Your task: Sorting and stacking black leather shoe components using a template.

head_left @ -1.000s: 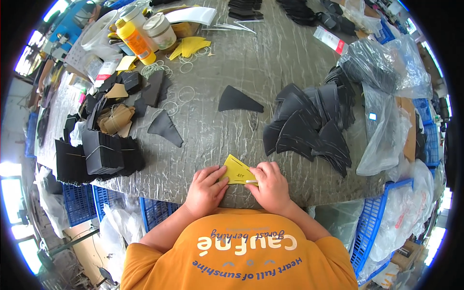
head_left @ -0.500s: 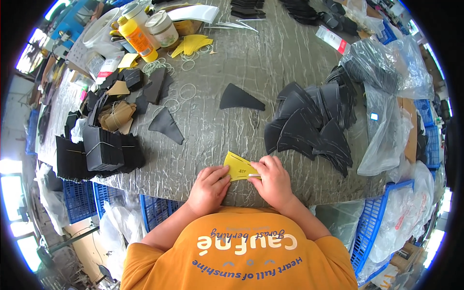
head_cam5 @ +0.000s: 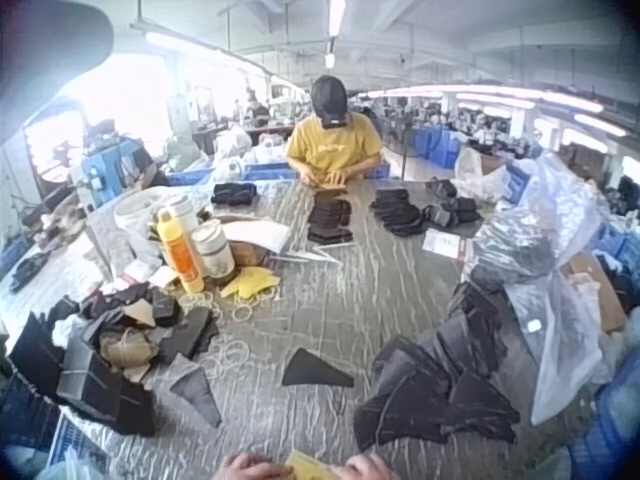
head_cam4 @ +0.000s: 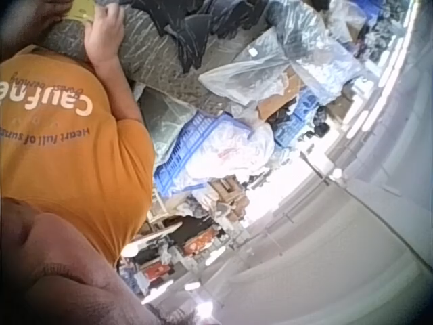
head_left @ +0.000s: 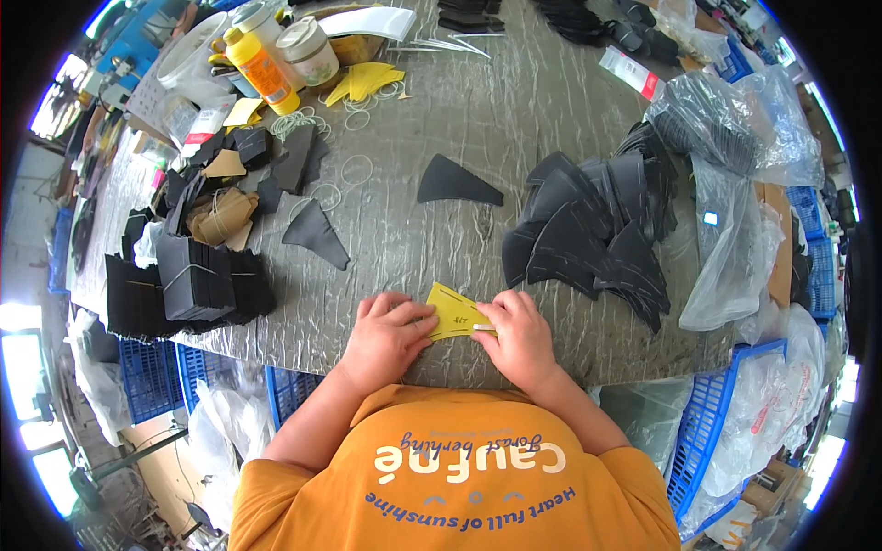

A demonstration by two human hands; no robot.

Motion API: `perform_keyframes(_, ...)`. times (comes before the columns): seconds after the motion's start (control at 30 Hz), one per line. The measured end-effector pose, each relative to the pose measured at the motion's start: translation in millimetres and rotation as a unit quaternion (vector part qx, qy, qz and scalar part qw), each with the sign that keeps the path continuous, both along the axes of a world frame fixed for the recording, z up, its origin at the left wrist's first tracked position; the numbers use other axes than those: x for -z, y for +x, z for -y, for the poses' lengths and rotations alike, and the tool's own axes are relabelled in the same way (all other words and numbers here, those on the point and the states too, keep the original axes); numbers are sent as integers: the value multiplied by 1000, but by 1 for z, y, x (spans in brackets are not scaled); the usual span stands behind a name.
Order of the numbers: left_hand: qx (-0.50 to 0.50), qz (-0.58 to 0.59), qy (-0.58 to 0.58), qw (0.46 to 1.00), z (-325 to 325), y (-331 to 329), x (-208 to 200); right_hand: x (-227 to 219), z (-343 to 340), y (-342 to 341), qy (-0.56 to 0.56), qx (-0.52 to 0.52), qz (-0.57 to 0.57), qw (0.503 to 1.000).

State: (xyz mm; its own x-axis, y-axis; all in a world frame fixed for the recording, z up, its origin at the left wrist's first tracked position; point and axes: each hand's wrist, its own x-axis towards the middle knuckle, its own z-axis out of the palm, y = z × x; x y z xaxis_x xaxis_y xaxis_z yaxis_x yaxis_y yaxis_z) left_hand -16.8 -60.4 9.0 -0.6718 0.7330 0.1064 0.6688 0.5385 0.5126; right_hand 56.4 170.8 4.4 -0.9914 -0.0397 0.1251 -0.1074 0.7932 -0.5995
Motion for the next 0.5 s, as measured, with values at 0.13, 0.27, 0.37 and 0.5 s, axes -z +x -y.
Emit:
perform_keyframes(0.13, 35, -43, -63, 996, 2, -13, -4, -3, -2, -1, 1, -6, 14, 1000)
perform_keyframes(0.27, 51, -44, -83, 994, 3, -19, -10, -13, -15, -7, -49, -45, 26, 997)
perform_keyframes(0.37, 62, -56, -91, 992, 0, -20, -10, -17, -22, -15, -90, -18, -122, 988)
perform_keyframes(0.5, 58, -54, -96, 992, 2, -20, -8, -32, -8, -14, -199, -33, 10, 979)
